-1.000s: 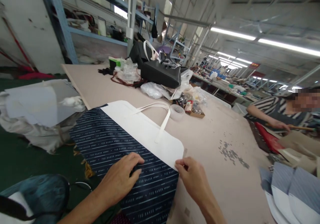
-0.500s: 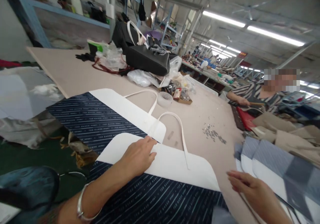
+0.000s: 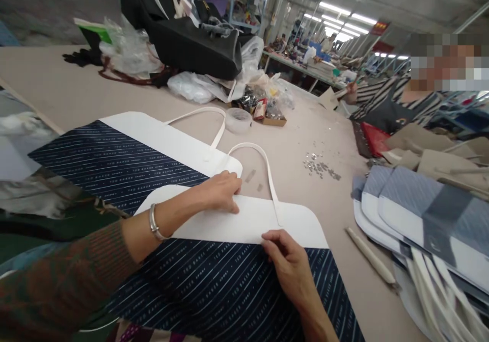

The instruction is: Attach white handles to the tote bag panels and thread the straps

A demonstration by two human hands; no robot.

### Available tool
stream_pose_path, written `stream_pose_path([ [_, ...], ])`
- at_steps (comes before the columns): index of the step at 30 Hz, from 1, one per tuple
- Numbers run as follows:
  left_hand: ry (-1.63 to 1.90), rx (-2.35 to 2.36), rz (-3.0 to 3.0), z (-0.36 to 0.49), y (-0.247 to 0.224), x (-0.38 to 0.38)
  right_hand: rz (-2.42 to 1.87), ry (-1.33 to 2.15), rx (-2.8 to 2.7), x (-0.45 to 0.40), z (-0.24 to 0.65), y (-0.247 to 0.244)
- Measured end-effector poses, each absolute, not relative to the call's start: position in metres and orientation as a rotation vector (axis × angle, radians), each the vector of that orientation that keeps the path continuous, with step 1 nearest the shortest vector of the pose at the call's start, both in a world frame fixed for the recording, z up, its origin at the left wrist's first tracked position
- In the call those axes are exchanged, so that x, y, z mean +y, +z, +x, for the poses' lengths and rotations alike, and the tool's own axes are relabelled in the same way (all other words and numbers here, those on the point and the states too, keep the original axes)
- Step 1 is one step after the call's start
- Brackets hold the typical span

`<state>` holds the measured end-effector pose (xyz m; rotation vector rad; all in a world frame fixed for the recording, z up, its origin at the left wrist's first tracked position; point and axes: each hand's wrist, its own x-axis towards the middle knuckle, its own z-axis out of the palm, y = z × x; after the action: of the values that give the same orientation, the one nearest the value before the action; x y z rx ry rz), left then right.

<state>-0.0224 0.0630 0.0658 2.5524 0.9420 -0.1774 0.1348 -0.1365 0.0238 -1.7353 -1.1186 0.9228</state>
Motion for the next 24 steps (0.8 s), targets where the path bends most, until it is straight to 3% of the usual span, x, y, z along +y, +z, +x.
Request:
stream_pose_path([
  [7, -0.302, 0.778, 2.468, -0.017, 0.075, 0.083, -1.779, 1.081, -1.120, -0.141, 0.121, 0.023],
  [14, -0.379, 0.674, 2.327, -0.015, 0.084, 0.098, -1.799, 0.928, -1.296, -0.142, 0.106, 0.024],
  [24, -0.838, 0.352, 1.599, 0.003, 0.068, 0.105, -1.737, 0.776, -1.528, -0.138, 0.104, 0.028],
])
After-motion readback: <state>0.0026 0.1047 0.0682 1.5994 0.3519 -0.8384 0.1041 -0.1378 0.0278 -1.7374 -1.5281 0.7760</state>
